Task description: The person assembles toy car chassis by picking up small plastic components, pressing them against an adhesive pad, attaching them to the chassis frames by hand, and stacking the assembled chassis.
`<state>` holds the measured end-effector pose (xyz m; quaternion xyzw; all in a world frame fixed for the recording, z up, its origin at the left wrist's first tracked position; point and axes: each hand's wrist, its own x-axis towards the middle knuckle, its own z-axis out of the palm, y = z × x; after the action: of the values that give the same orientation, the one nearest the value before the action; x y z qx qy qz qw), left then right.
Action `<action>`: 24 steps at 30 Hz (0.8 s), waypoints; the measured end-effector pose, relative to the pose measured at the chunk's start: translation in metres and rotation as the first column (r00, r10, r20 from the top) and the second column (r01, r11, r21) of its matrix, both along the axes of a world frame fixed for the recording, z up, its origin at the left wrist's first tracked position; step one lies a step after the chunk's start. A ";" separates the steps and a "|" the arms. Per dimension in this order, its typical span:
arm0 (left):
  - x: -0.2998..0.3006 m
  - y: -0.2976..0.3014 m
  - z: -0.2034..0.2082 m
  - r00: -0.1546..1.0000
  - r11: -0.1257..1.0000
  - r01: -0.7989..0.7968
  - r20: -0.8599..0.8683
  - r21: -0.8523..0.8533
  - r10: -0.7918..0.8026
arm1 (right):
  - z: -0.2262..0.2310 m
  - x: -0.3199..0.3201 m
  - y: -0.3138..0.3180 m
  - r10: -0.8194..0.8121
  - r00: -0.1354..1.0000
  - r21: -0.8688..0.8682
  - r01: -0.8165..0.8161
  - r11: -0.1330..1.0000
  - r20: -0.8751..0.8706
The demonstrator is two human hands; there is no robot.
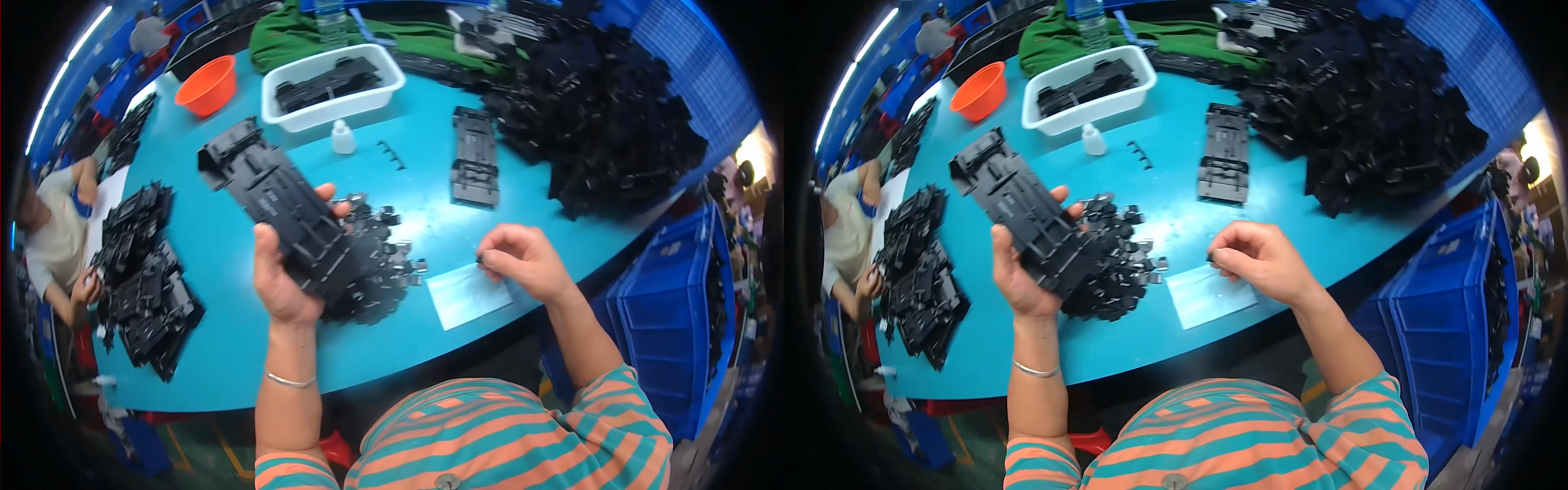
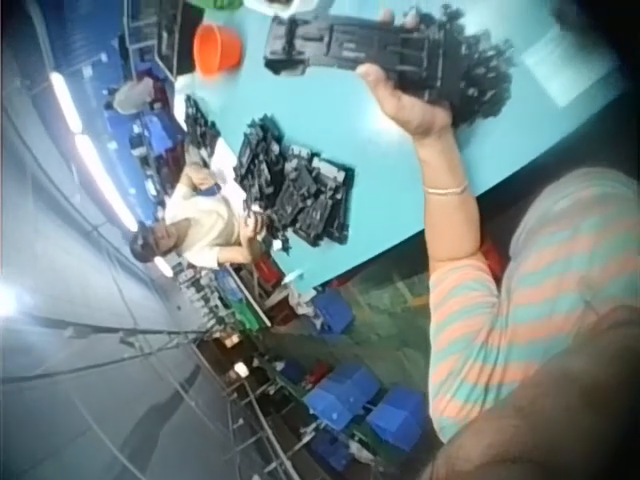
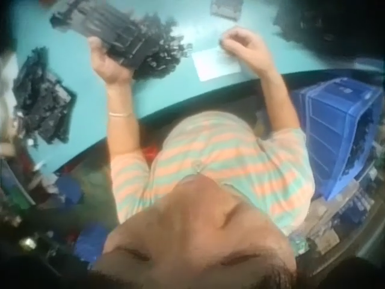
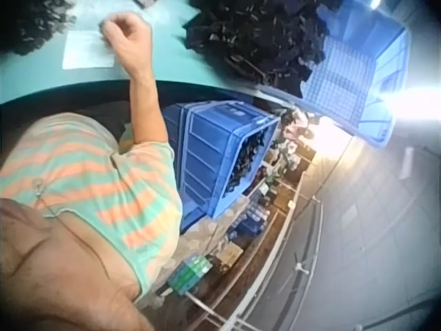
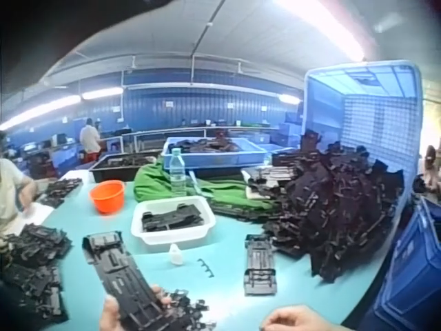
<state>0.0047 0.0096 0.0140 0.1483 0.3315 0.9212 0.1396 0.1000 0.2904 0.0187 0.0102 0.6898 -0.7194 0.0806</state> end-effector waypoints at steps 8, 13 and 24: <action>0.000 0.005 -0.002 0.996 0.994 -0.094 -0.016 -0.058 0.093 | 0.002 0.010 0.002 -0.031 0.998 0.012 0.031 0.999 0.052; -0.002 0.005 -0.001 0.994 0.992 -0.112 -0.023 -0.067 0.110 | 0.008 0.015 0.006 0.127 0.959 0.579 0.044 0.814 -0.252; -0.004 0.001 -0.006 0.995 0.994 -0.086 -0.045 -0.066 0.083 | -0.001 0.020 -0.006 0.455 0.824 0.920 0.187 0.345 -0.338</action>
<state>0.0007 0.0104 0.0082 0.1489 0.3713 0.9112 0.0981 0.1198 0.2848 0.0173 -0.2110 0.9614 -0.1591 -0.0768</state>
